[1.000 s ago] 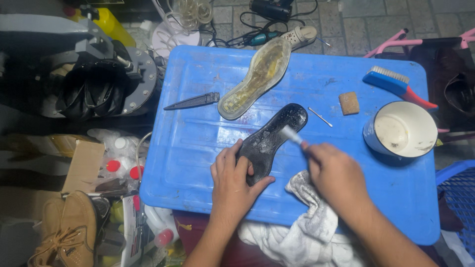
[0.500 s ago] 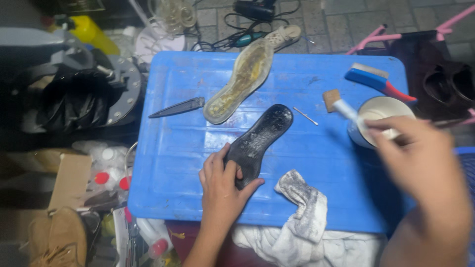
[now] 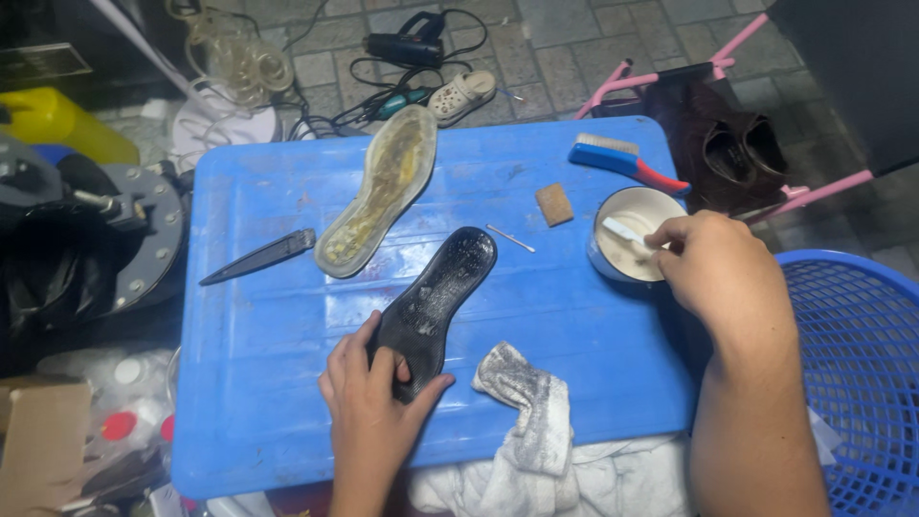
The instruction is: The person cleans two black shoe insoles on a blue work surface. They repeatedly apply a white substance from a small container using a toothbrush, scrub the insoles, and wipe them with a cloth. The person handles the insoles one at a time, flipping them over and repeating the cleaning cycle.
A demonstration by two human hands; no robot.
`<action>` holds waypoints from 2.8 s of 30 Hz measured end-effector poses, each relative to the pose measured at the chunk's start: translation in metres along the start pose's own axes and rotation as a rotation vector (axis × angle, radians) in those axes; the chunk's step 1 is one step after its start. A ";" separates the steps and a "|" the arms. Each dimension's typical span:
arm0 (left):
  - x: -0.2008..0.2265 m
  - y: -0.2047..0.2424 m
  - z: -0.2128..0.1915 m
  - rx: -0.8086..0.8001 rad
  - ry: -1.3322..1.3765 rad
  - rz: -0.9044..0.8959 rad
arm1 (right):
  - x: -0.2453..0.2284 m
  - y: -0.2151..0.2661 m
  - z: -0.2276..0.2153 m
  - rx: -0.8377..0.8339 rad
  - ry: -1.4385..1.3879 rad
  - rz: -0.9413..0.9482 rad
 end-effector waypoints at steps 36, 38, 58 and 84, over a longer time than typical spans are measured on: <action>-0.002 0.003 -0.011 0.045 0.128 0.013 | -0.159 0.107 0.081 -0.087 -0.443 -0.592; -0.006 0.004 -0.009 0.036 0.134 -0.006 | -0.153 0.102 0.081 -0.077 -0.400 -0.520; -0.006 0.006 -0.008 0.060 0.141 0.000 | -0.122 0.089 0.075 -0.008 -0.361 -0.409; -0.003 0.003 -0.005 0.045 0.119 0.001 | -0.120 0.066 0.071 0.105 -0.285 -0.352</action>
Point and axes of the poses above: each hand's wrist, its own y-axis away from the middle knuckle, its own z-axis out of the palm, x = y × z, the point moved 7 cm from there along -y, towards the middle knuckle, and after that the axes turned 7 degrees about x, right-handed, at the moved point
